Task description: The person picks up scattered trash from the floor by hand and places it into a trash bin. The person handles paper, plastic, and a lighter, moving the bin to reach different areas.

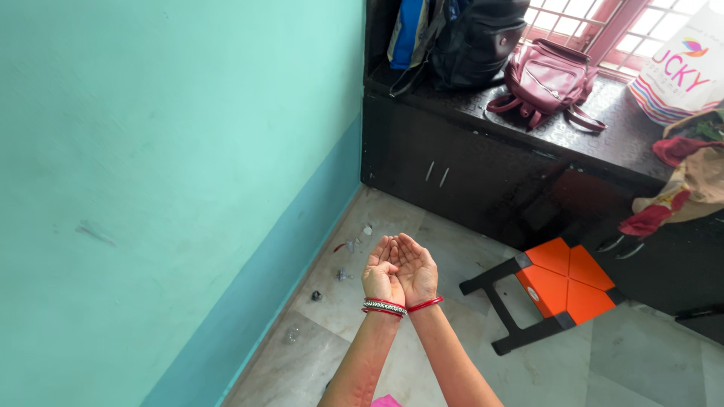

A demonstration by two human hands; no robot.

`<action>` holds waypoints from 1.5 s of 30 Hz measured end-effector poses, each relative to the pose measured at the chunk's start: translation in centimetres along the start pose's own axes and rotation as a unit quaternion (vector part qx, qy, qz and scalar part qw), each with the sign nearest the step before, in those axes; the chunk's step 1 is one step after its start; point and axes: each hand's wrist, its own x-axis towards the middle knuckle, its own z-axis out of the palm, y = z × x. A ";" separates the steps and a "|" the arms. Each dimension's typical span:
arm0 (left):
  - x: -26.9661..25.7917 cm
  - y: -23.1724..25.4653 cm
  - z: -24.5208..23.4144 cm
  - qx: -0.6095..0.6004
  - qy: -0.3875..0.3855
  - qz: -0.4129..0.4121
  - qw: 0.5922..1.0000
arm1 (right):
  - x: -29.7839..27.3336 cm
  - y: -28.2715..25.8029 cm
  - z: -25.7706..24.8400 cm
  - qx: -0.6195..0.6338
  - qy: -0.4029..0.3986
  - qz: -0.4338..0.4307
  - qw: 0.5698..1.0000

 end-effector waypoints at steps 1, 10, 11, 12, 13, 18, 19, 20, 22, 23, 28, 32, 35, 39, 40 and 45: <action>0.7 0.5 0.1 -0.001 0.001 -0.001 1.000 | 0.6 0.4 0.4 -0.001 0.004 0.000 1.000; 5.7 4.1 -1.3 -0.002 0.020 -0.022 1.000 | 4.9 4.7 1.8 -0.016 0.028 0.000 0.999; 6.1 4.4 -1.6 -0.004 0.024 -0.029 0.999 | 5.2 5.1 1.6 -0.017 0.034 0.001 0.999; 6.4 4.7 -1.9 -0.006 0.027 -0.036 0.999 | 5.6 5.6 1.5 -0.018 0.041 0.003 0.999; 6.8 4.9 -2.2 -0.004 0.027 -0.042 0.999 | 5.9 5.8 1.3 -0.023 0.041 -0.001 0.999; 9.2 6.7 -3.7 0.030 -0.017 -0.095 0.995 | 8.6 6.7 0.3 -0.020 0.035 -0.010 0.999; 9.9 7.1 -3.8 0.033 -0.028 -0.104 0.994 | 9.3 6.9 0.2 -0.023 0.039 -0.006 0.999; 10.7 7.5 -4.0 0.036 -0.039 -0.113 0.992 | 9.9 7.1 0.1 -0.025 0.042 -0.003 0.999; 11.8 8.2 -4.8 0.041 -0.047 -0.127 0.990 | 11.1 7.6 -0.5 -0.027 0.047 0.011 0.998; 12.4 8.5 -5.2 0.042 -0.045 -0.131 0.989 | 11.8 7.9 -0.7 -0.028 0.046 0.021 0.998; 14.7 8.0 -7.8 0.047 0.004 -0.112 0.993 | 14.9 9.2 -2.9 -0.049 0.062 0.084 0.993; 17.2 6.3 -10.5 0.038 0.066 -0.091 0.993 | 17.9 10.8 -5.5 -0.075 0.072 0.126 0.987; 19.0 4.8 -13.8 0.041 0.112 -0.083 0.989 | 19.8 12.4 -8.2 -0.104 0.095 0.150 0.979; 22.0 2.3 -19.9 0.043 0.179 -0.087 0.979 | 22.1 14.7 -12.7 -0.132 0.123 0.195 0.964; 22.9 1.6 -21.9 0.045 0.188 -0.081 0.978 | 22.8 15.5 -14.1 -0.137 0.124 0.201 0.962; 27.5 -3.4 -33.4 0.060 0.247 -0.065 0.965 | 26.1 18.9 -24.2 -0.157 0.146 0.227 0.950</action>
